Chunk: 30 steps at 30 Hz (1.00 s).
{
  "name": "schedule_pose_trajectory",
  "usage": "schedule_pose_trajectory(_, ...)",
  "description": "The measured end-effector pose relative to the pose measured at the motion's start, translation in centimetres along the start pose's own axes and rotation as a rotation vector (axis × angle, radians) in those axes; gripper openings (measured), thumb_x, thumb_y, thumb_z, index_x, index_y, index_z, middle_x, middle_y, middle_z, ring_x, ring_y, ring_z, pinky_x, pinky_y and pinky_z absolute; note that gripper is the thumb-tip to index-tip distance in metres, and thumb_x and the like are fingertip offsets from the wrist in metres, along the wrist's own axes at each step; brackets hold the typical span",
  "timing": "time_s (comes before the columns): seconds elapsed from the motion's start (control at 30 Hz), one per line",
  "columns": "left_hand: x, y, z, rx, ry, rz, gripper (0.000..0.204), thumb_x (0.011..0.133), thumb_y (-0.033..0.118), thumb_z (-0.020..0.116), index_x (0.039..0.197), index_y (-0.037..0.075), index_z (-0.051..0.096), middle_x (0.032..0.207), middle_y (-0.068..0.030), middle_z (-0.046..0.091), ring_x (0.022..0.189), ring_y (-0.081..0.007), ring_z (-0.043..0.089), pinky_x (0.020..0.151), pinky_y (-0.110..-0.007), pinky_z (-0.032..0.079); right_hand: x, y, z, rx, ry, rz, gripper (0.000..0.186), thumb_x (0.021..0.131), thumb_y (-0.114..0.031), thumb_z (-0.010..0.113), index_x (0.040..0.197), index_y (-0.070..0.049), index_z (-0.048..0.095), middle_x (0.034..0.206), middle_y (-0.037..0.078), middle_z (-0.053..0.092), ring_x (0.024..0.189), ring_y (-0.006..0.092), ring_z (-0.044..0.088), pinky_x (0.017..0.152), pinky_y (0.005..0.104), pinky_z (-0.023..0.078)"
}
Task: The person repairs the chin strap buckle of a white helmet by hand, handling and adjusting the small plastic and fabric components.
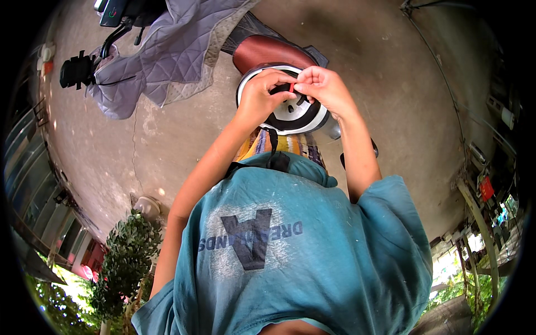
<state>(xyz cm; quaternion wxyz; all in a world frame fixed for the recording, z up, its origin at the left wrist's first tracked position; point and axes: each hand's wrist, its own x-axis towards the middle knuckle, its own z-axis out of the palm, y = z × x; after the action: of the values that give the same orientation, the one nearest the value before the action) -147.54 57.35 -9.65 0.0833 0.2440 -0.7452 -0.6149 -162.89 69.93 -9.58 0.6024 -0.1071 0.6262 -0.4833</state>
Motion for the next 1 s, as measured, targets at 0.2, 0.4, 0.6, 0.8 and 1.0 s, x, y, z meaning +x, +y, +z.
schedule_pose_trajectory(0.2,0.0,-0.3,-0.1,-0.030,-0.032,-0.041,0.034,0.075,-0.006,0.076,0.107,-0.001,0.068,0.106,-0.0072,0.064,0.099,-0.0162,0.066,0.086,-0.029,0.054,0.0,0.7,0.2,0.157,0.003,-0.066,0.018,0.084,-0.002,0.070,0.099,-0.004,0.061,0.082,0.001,0.064,0.068,0.0084,0.058,0.061,0.0227,0.048)
schedule_pose_trajectory(0.4,0.2,-0.8,0.6,-0.132,0.045,-0.072,0.035,0.073,-0.002,0.078,0.107,0.001,0.068,0.102,-0.0067,0.067,0.091,-0.0154,0.067,0.080,-0.028,0.053,0.0,1.2,0.2,0.217,0.045,-0.113,0.024,0.083,0.001,0.070,0.103,-0.004,0.059,0.089,0.003,0.063,0.074,0.0086,0.059,0.065,0.0229,0.049)
schedule_pose_trajectory(0.6,0.4,-0.4,0.1,-0.073,-0.018,-0.055,0.032,0.077,-0.008,0.075,0.107,-0.003,0.065,0.103,-0.0072,0.063,0.097,-0.0156,0.067,0.084,-0.028,0.055,0.1,1.4,0.2,0.364,-0.006,-0.111,0.024,0.082,0.001,0.071,0.101,-0.004,0.058,0.089,0.003,0.063,0.075,0.0083,0.059,0.064,0.0227,0.048)
schedule_pose_trajectory(0.8,0.4,0.1,0.1,-0.046,-0.013,-0.084,0.032,0.076,-0.008,0.075,0.106,-0.002,0.066,0.103,-0.0072,0.064,0.097,-0.0156,0.067,0.084,-0.028,0.055,0.4,1.4,0.0,0.280,-0.012,-0.077,0.023,0.082,0.003,0.071,0.098,-0.005,0.056,0.087,0.001,0.062,0.072,0.0076,0.058,0.063,0.0220,0.047)
schedule_pose_trajectory(1.0,0.4,-0.5,0.1,-0.081,-0.006,-0.042,0.033,0.077,-0.010,0.074,0.108,-0.004,0.065,0.104,-0.0082,0.065,0.097,-0.0166,0.068,0.086,-0.029,0.055,0.6,1.5,0.9,0.364,0.016,-0.173,0.022,0.083,0.003,0.070,0.097,-0.005,0.056,0.089,0.001,0.062,0.074,0.0063,0.057,0.064,0.0212,0.047)
